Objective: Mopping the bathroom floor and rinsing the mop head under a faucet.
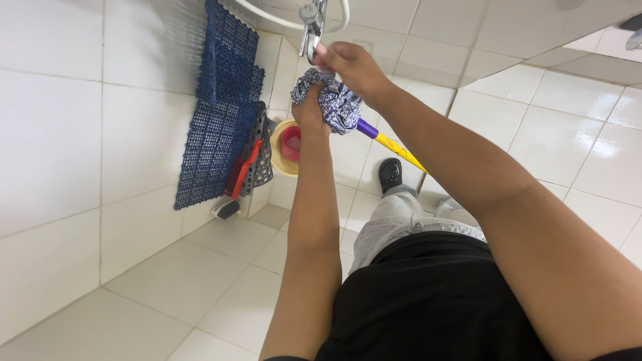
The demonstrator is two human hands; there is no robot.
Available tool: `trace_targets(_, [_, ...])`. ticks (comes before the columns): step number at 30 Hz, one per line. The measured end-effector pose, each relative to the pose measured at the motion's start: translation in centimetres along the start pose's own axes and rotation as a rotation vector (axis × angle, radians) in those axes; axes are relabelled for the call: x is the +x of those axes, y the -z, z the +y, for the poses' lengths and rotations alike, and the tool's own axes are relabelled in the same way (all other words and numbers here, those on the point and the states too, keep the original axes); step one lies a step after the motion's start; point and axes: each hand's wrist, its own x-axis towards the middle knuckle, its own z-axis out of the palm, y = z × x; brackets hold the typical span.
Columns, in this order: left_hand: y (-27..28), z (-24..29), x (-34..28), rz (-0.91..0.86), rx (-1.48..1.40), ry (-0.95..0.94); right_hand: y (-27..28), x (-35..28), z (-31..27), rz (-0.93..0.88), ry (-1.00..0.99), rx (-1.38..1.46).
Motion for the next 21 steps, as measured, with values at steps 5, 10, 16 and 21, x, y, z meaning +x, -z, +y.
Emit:
trace_targets(5, [-0.5,0.9,-1.1,0.013,0.002,0.002,1.5,-3.2,1.0,0.167,-0.406,-0.24])
trace_targets(10, [-0.9,1.4,-2.4,-0.031,-0.007,0.088,2.0,-3.2,1.1,0.098,-0.645,0.127])
trace_targets(16, [-1.7,2.7,-3.6,-0.177,0.042,0.234,4.0,-1.1,5.9,-0.014,-0.445,0.402])
trace_targets(21, [-2.1,3.0,-3.8,-0.273,0.145,0.259,1.9,-2.7,0.2,-0.069,-0.499,0.325])
